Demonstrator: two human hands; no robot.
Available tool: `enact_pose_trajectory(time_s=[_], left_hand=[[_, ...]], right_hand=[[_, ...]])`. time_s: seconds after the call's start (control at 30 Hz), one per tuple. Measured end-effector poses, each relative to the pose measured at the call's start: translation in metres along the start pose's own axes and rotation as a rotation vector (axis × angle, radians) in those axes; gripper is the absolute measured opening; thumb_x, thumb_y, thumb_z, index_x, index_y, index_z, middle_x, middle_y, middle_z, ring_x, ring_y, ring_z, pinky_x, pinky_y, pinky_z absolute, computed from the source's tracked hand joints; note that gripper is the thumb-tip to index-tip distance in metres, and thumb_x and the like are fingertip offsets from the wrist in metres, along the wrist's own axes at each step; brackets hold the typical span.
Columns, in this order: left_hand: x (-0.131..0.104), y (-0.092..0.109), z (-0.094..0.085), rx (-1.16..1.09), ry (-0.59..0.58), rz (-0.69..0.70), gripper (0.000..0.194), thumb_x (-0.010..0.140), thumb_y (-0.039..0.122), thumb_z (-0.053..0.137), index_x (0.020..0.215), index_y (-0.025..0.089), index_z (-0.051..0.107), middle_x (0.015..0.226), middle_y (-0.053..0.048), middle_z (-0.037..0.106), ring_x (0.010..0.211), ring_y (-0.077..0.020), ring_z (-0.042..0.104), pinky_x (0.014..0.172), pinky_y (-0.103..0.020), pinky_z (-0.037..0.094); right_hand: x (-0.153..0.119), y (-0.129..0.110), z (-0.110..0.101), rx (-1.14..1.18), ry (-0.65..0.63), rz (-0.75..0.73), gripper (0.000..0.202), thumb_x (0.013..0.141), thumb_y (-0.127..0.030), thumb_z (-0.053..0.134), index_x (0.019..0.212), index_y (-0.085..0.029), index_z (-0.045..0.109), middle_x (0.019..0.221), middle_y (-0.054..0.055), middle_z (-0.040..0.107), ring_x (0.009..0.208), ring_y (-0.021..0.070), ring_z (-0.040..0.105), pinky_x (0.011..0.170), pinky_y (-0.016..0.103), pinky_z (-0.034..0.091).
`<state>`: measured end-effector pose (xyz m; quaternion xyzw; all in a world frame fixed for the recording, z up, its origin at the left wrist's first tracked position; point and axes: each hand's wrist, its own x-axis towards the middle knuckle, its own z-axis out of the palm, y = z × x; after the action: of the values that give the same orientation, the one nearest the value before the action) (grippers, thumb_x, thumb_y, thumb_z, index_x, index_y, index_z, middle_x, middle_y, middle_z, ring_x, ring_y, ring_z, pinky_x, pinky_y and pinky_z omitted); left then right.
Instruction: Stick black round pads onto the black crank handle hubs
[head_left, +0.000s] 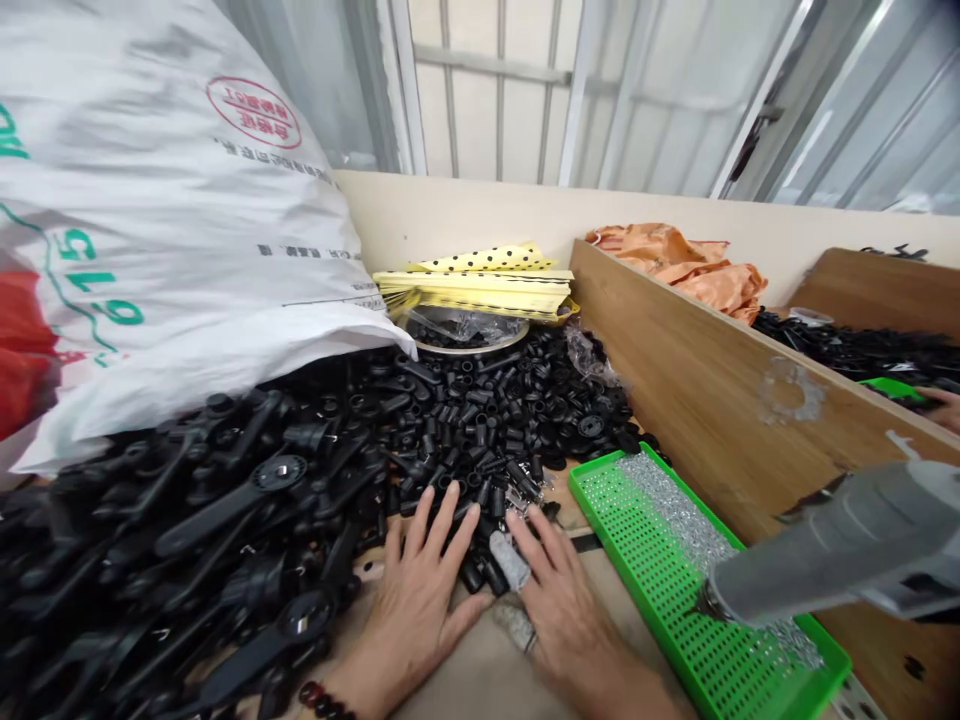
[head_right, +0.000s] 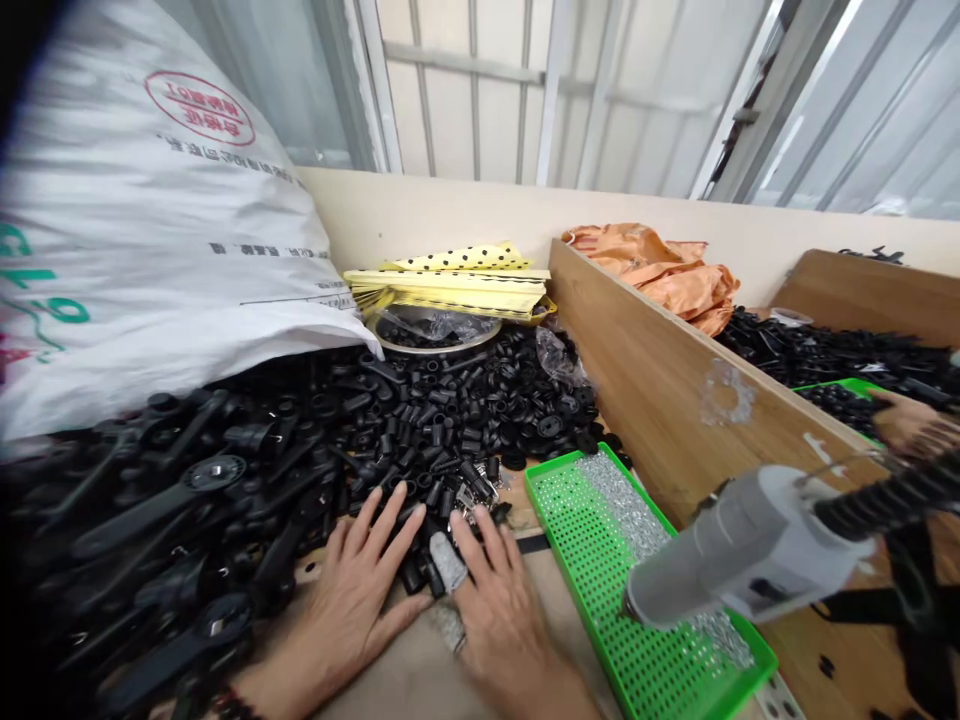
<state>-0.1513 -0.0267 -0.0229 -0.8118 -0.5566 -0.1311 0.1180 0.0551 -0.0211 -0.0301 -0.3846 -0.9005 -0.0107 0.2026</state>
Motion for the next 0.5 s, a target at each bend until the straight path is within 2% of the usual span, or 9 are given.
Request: enact_pose_trajectory(time_s=[0.1,0.17,0.23,0.33,0.43,0.5], left_hand=[[0.004,-0.003,0.004,0.024,0.032,0.023,0.061,0.083,0.045,0.051,0.138,0.023,0.035,0.149,-0.014,0.026,0.134,-0.0370,0.020,0.095,-0.057,0.033],[0.006,-0.006,0.008,0.037,0.068,0.045,0.063,0.082,0.046,0.052,0.138,0.026,0.034,0.148,-0.014,0.027,0.133,-0.0373,0.023,0.094,-0.056,0.035],[0.009,-0.011,0.013,0.055,0.087,0.058,0.064,0.081,0.047,0.053,0.139,0.029,0.031,0.148,-0.014,0.028,0.132,-0.0374,0.026,0.091,-0.056,0.037],[0.015,-0.018,0.021,0.079,0.091,0.057,0.066,0.080,0.047,0.055,0.139,0.033,0.028,0.147,-0.015,0.030,0.130,-0.0370,0.031,0.087,-0.055,0.040],[0.019,-0.022,0.033,0.097,0.083,0.051,0.067,0.078,0.048,0.056,0.138,0.035,0.029,0.144,-0.013,0.036,0.128,-0.0354,0.037,0.087,-0.052,0.041],[0.021,-0.020,0.039,0.130,0.111,0.016,0.061,0.081,0.047,0.052,0.137,0.037,0.029,0.140,-0.011,0.042,0.124,-0.0346,0.043,0.085,-0.051,0.042]], right_hand=[[0.008,0.001,0.008,-0.023,-0.058,-0.044,0.069,0.076,-0.013,0.048,0.142,-0.017,0.026,0.150,0.004,0.023,0.137,0.0273,0.020,0.104,0.044,0.034],[0.013,0.006,0.016,-0.051,-0.033,-0.090,0.065,0.078,-0.020,0.049,0.141,-0.017,0.030,0.149,0.004,0.027,0.134,0.0268,0.028,0.101,0.040,0.038],[0.017,0.012,0.027,-0.117,0.039,-0.127,0.059,0.080,-0.021,0.050,0.137,-0.017,0.037,0.146,0.005,0.034,0.130,0.0263,0.036,0.098,0.037,0.042],[0.023,0.019,0.052,-0.221,0.195,-0.148,0.049,0.083,-0.015,0.049,0.132,-0.019,0.045,0.136,0.004,0.050,0.122,0.0233,0.047,0.094,0.034,0.044],[0.028,0.019,0.071,-0.217,0.296,-0.099,0.048,0.086,-0.018,0.047,0.134,-0.024,0.043,0.124,0.002,0.061,0.116,0.0205,0.053,0.093,0.031,0.046],[0.033,0.018,0.071,-0.200,0.347,-0.037,0.051,0.088,-0.021,0.046,0.137,-0.030,0.037,0.117,-0.003,0.066,0.112,0.0200,0.057,0.088,0.031,0.049]])
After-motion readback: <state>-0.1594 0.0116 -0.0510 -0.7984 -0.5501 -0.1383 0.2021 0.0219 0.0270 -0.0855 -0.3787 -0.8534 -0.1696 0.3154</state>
